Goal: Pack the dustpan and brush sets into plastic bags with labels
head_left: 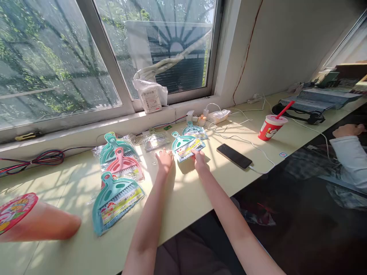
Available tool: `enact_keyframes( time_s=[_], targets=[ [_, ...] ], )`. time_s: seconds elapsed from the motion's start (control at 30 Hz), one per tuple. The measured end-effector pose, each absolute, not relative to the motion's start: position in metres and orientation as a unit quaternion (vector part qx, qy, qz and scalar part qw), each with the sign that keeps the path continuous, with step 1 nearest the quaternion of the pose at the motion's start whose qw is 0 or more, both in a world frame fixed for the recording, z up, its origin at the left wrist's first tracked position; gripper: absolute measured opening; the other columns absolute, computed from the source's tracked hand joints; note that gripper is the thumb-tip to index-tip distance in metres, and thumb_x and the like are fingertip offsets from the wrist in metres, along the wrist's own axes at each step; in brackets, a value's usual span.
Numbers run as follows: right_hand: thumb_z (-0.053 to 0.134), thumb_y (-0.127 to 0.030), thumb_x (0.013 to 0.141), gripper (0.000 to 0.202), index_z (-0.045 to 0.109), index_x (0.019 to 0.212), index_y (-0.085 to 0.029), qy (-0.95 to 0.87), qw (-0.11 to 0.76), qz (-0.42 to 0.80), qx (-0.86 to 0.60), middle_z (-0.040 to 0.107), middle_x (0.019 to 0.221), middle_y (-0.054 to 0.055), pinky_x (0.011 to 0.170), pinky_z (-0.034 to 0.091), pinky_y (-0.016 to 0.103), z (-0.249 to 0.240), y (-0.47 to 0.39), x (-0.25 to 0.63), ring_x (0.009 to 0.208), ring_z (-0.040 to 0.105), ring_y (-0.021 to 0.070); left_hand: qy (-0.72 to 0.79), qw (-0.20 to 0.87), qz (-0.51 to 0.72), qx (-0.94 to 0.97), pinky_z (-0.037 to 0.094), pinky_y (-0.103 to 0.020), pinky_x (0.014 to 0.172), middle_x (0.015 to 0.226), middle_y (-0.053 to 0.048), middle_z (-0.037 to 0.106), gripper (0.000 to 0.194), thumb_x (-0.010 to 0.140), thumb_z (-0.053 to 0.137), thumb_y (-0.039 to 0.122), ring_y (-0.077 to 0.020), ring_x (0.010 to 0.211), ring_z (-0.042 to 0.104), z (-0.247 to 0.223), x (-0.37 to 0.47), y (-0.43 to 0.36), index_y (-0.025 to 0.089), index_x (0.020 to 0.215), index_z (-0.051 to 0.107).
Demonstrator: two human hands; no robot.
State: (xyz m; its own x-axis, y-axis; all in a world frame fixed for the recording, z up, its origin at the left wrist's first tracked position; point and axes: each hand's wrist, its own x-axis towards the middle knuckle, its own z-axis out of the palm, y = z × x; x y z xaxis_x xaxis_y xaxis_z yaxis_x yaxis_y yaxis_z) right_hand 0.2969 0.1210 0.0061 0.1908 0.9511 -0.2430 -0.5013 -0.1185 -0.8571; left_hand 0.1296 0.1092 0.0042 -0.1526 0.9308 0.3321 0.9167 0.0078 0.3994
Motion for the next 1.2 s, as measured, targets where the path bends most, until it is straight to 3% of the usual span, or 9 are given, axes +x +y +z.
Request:
enact_keyframes(
  time_s=[0.1,0.23,0.37,0.53,0.77,0.97,1.03,1.2],
  targets=[
    [0.069,-0.020,0.068,0.024,0.065,0.091,-0.023,-0.268,0.597,0.588,-0.476,0.075,0.106,0.005,0.085,0.062,0.035,0.005,0.123,0.303,0.102,0.072,0.0249,0.715,0.001,0.288,0.638,0.012,-0.062,0.121,0.107,-0.016,0.069,0.020,0.088,0.048,0.015,-0.0335,0.110,0.060,-0.008,0.119,0.101,0.019,0.090,0.068],
    [0.070,-0.021,0.066,0.023,0.067,0.090,-0.021,-0.320,0.579,0.583,-0.473,0.076,0.101,0.006,0.080,0.063,0.036,0.009,0.124,0.310,0.098,0.072,0.0261,0.740,-0.016,0.310,0.597,0.002,-0.066,0.120,0.088,-0.013,0.068,0.022,0.091,0.044,0.020,-0.0332,0.101,0.063,-0.006,0.104,0.084,0.020,0.096,0.066],
    [0.070,-0.022,0.064,0.024,0.069,0.088,-0.021,-0.393,0.516,0.583,-0.489,0.076,0.098,0.008,0.082,0.062,0.039,0.013,0.124,0.321,0.096,0.072,0.0281,0.756,-0.056,0.305,0.576,0.002,-0.069,0.118,0.106,-0.019,0.066,0.033,0.087,0.060,0.042,-0.0411,0.121,0.053,-0.004,0.109,0.081,0.015,0.106,0.066],
    [0.071,-0.019,0.060,0.021,0.069,0.081,-0.022,-0.415,0.456,0.586,-0.526,0.076,0.094,0.008,0.083,0.060,0.042,0.016,0.125,0.328,0.097,0.072,0.0306,0.782,-0.030,0.285,0.553,0.000,-0.068,0.119,0.115,-0.016,0.067,0.019,0.087,0.059,0.030,-0.0382,0.123,0.053,-0.008,0.110,0.085,0.018,0.097,0.070],
    [0.070,-0.012,0.062,0.018,0.070,0.078,-0.021,-0.377,0.463,0.591,-0.543,0.076,0.085,0.005,0.075,0.060,0.035,0.017,0.127,0.330,0.088,0.073,0.0264,0.790,0.101,0.421,0.434,0.007,-0.067,0.118,0.118,-0.006,0.071,0.008,0.082,0.066,0.029,-0.0343,0.127,0.051,-0.013,0.093,0.085,0.025,0.082,0.073],
    [0.075,-0.010,0.063,0.019,0.072,0.077,-0.023,-0.395,0.466,0.635,-0.474,0.076,0.087,0.007,0.074,0.060,0.038,0.019,0.121,0.328,0.086,0.073,0.0278,0.744,0.054,0.502,0.437,0.031,-0.054,0.114,0.121,-0.011,0.067,0.020,0.091,0.053,0.029,-0.0322,0.127,0.049,-0.004,0.098,0.079,0.023,0.090,0.072],
    [0.077,-0.012,0.063,0.021,0.074,0.081,-0.023,-0.414,0.454,0.655,-0.440,0.076,0.090,0.007,0.074,0.060,0.038,0.021,0.118,0.327,0.088,0.073,0.0280,0.724,0.026,0.516,0.457,0.028,-0.054,0.116,0.123,-0.012,0.065,0.023,0.095,0.048,0.028,-0.0302,0.128,0.050,0.001,0.103,0.077,0.024,0.096,0.070],
    [0.077,-0.010,0.064,0.024,0.073,0.085,-0.020,-0.408,0.457,0.672,-0.416,0.077,0.092,0.007,0.079,0.060,0.039,0.025,0.112,0.316,0.089,0.073,0.0278,0.654,-0.005,0.516,0.553,0.004,-0.057,0.123,0.133,-0.010,0.061,0.024,0.098,0.044,0.023,-0.0270,0.139,0.043,0.008,0.118,0.069,0.025,0.096,0.068]
  ],
)
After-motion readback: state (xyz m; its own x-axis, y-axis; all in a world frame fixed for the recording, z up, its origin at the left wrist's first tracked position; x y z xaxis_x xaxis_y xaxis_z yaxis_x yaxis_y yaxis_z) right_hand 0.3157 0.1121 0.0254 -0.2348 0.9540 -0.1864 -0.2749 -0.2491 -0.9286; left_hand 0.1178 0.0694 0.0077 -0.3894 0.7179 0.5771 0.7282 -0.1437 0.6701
